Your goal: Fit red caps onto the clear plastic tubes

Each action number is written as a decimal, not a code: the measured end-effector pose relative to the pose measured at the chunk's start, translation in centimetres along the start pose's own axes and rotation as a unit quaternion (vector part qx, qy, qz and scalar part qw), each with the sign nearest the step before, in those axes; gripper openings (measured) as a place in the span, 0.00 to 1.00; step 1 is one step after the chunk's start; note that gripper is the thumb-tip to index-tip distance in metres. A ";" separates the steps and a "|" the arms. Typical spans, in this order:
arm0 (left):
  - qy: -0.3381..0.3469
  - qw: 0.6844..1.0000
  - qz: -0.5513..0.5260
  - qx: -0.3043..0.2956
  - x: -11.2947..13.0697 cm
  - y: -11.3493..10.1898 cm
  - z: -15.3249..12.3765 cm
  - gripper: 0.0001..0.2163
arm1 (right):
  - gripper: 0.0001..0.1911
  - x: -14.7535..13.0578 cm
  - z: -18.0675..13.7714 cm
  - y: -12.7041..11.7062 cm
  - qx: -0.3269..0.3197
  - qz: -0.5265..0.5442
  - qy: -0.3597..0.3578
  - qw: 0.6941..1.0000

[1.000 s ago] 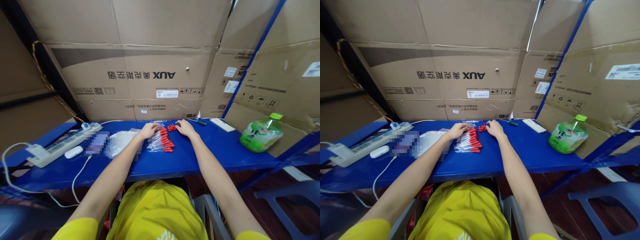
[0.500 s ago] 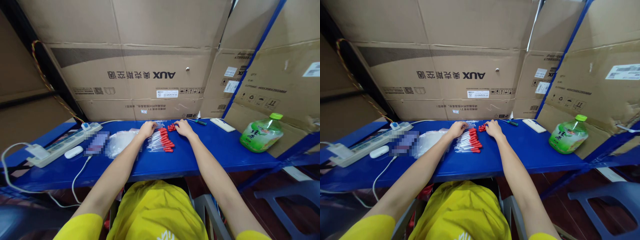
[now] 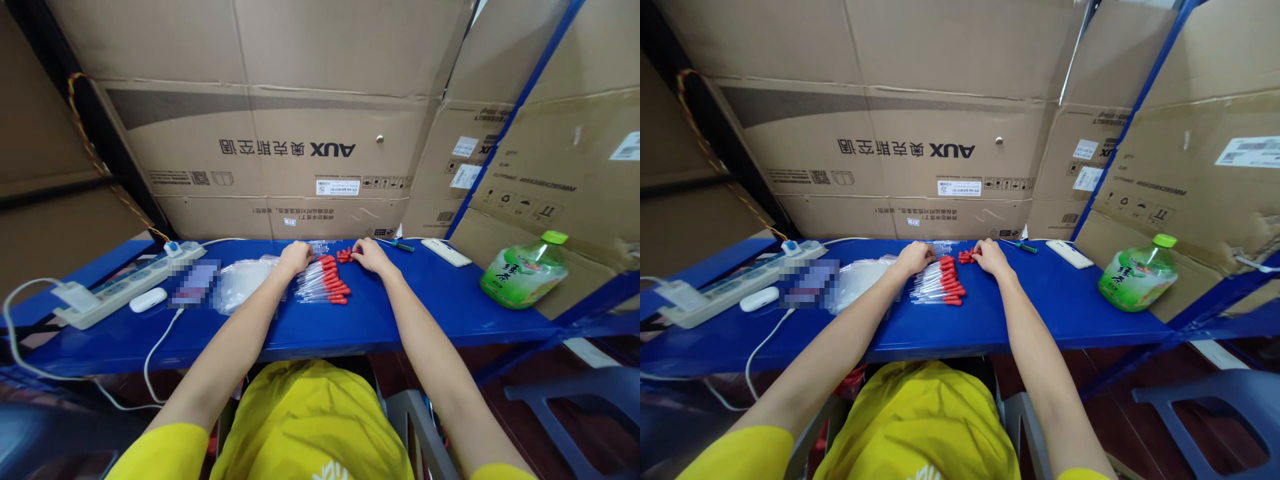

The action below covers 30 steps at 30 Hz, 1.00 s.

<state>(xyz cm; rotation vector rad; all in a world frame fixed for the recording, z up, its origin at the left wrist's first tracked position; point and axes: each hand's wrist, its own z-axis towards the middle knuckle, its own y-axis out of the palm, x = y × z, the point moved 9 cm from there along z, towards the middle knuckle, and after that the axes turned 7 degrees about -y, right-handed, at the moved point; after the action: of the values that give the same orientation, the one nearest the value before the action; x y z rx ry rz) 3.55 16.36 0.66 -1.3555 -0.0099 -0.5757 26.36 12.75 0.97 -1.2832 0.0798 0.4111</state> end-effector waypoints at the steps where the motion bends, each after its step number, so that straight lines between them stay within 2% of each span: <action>1: -0.003 1.000 0.004 0.000 0.0 0.0 -0.1 0.04 | 0.05 0.0 0.0 -0.2 0.006 0.005 -0.004 1.000; 11: -0.009 1.000 -0.002 -0.026 0.0 0.6 0.1 0.12 | 0.01 0.3 0.4 -1.0 0.073 0.075 -0.015 0.994; 16: -0.017 0.999 -0.022 -0.043 -0.3 1.1 0.3 0.09 | 0.05 0.7 0.4 -1.4 0.111 0.104 -0.013 0.988; 18: -0.005 0.999 -0.023 -0.029 0.0 0.7 0.3 0.08 | 0.08 0.8 0.4 -1.8 0.131 0.131 -0.006 0.983; 20: 0.021 0.999 -0.029 0.020 0.6 -0.5 0.0 0.07 | 0.09 0.5 0.3 -2.4 0.157 0.165 -0.010 0.974; 23: 0.075 0.989 -0.078 0.098 2.2 -2.6 -0.9 0.08 | 0.08 -1.1 0.1 -3.6 0.200 0.230 -0.055 0.951; 27: 0.093 0.979 -0.157 0.093 4.1 -3.5 -2.0 0.11 | 0.14 -4.6 -0.6 -4.5 0.204 0.324 -0.149 0.912; 30: 0.137 0.968 -0.191 0.084 5.8 -3.8 -2.7 0.12 | 0.13 -6.3 -1.0 -4.4 0.200 0.377 -0.166 0.889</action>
<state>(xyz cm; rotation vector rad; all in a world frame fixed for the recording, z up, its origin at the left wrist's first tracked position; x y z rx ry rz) 6.21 11.28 5.38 -1.1037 -0.0961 -1.0605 22.23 9.25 6.45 -0.7134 0.3608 1.2141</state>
